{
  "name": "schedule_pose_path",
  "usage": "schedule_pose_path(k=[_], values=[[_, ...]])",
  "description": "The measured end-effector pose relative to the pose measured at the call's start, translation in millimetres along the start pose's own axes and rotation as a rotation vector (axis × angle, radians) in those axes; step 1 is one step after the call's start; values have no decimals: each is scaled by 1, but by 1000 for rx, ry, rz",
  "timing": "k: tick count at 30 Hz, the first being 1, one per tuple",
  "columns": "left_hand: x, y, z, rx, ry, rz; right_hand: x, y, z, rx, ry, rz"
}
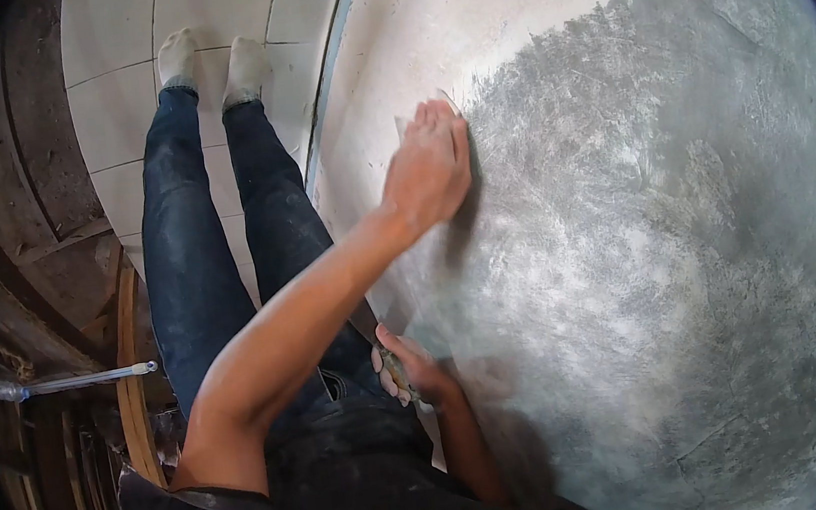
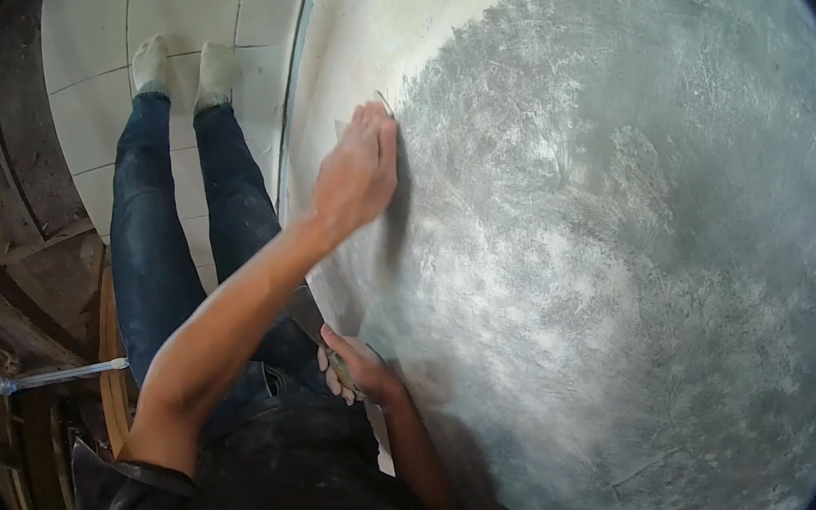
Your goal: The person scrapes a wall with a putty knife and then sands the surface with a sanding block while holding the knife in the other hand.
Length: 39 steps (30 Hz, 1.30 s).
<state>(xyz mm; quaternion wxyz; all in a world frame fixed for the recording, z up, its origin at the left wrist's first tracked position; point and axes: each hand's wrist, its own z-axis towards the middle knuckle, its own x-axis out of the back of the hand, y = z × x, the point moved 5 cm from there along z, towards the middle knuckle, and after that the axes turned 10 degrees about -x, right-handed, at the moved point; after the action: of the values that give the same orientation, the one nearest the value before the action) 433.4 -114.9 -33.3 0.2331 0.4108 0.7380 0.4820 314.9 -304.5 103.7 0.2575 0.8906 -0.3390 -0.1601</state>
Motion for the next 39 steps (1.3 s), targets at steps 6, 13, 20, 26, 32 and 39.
schedule_pose_path(k=[6,13,20,26,32,39], values=[[-3,-5,6,-31,19,26,1,0,0,14,10,-2],[-3,11,-6,-29,48,3,1,0,3,41,-18,6],[0,-8,20,-7,-93,38,-1,3,5,34,-25,21],[-5,8,-4,-46,-17,4,-1,2,3,66,-8,6],[-3,-19,28,-6,-32,31,0,7,8,33,1,25],[-7,1,-4,-76,-9,11,0,4,6,66,-20,28]])
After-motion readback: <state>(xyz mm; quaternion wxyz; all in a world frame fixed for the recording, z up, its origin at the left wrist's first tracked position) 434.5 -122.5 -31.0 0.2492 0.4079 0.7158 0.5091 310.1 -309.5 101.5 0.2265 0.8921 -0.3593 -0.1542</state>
